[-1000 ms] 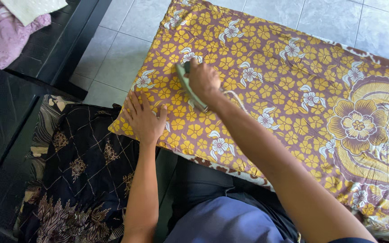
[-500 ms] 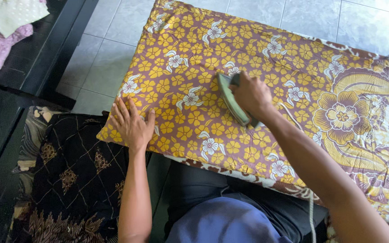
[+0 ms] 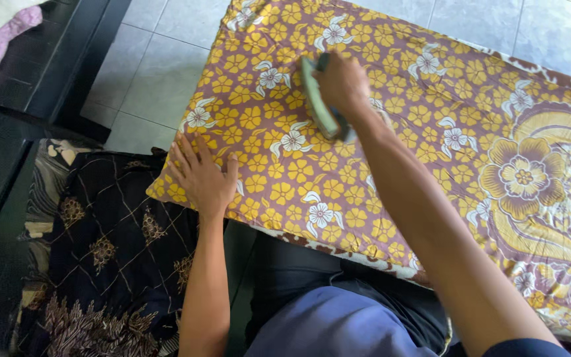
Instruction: The person spreads a yellow floral cloth across a patterned surface and smooths it with their hands before ironing the entire surface of the cloth.
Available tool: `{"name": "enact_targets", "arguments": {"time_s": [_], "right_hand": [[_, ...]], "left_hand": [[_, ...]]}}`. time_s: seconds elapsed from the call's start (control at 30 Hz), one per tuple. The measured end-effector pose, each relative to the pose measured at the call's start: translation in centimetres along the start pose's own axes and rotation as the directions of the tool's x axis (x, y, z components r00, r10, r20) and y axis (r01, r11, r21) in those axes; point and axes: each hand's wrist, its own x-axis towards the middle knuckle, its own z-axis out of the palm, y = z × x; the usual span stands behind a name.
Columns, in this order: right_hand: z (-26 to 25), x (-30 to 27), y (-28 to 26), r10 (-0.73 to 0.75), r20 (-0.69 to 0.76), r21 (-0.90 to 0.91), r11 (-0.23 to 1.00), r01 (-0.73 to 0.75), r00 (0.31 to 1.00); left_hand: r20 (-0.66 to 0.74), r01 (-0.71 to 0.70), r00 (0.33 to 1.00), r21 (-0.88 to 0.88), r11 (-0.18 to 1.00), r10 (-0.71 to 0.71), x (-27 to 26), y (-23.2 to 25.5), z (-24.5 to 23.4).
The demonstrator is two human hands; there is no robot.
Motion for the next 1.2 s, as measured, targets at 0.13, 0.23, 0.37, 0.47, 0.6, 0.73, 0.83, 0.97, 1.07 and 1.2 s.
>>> {"name": "enact_targets", "arguments": {"time_s": [0.13, 0.23, 0.37, 0.47, 0.6, 0.73, 0.83, 0.97, 1.07, 1.2], "right_hand": [[3.5, 0.6, -4.2, -0.098, 0.005, -0.018, 0.995, 0.098, 0.995], [4.2, -1.7, -6.5, -0.166, 0.083, -0.036, 0.985, 0.169, 0.983], [2.6, -7.0, -6.6, -0.281, 0.186, -0.006, 0.958, 0.287, 0.942], [0.8, -10.4, -5.2, -0.328, 0.253, -0.013, 0.939, 0.343, 0.910], [-0.4, -13.0, -4.5, -0.260, 0.356, 0.067, 0.965, 0.253, 0.898], [1.3, -11.6, -5.6, -0.308, 0.275, -0.004, 0.947, 0.321, 0.911], [4.1, -7.7, -7.1, -0.294, 0.179, -0.040, 0.951, 0.306, 0.939], [5.5, -0.9, -8.4, -0.178, 0.053, -0.104, 0.978, 0.182, 0.983], [3.9, 1.9, -7.0, -0.065, 0.045, -0.091, 0.993, 0.069, 0.997], [0.2, 1.7, -3.0, 0.019, 0.055, -0.101, 0.995, -0.014, 0.998]], "left_hand": [[0.009, 0.002, 1.000, 0.038, 0.999, -0.002, 0.3, -0.2, 0.2], [0.024, 0.014, 1.000, 0.022, 1.000, -0.014, 0.2, -0.3, 0.5], [0.037, 0.004, 0.999, 0.042, 0.999, -0.005, 0.5, -0.5, 0.5], [0.110, 0.059, 0.992, 0.078, 0.995, -0.068, 1.4, 0.5, 0.4], [0.052, -0.001, 0.999, -0.086, 0.996, 0.005, 3.0, 1.7, 0.8], [0.060, -0.031, 0.998, -0.040, 0.999, 0.033, 3.5, 2.2, 1.6], [0.061, -0.027, 0.998, -0.020, 0.999, 0.028, 3.3, 1.9, 1.7], [0.102, -0.003, 0.995, 0.025, 1.000, 0.000, 3.7, 2.2, 1.7], [0.109, -0.009, 0.994, 0.046, 0.999, 0.004, 3.8, 2.0, 1.9], [0.106, 0.000, 0.994, 0.028, 1.000, -0.003, 3.8, 2.2, 1.8]]}}
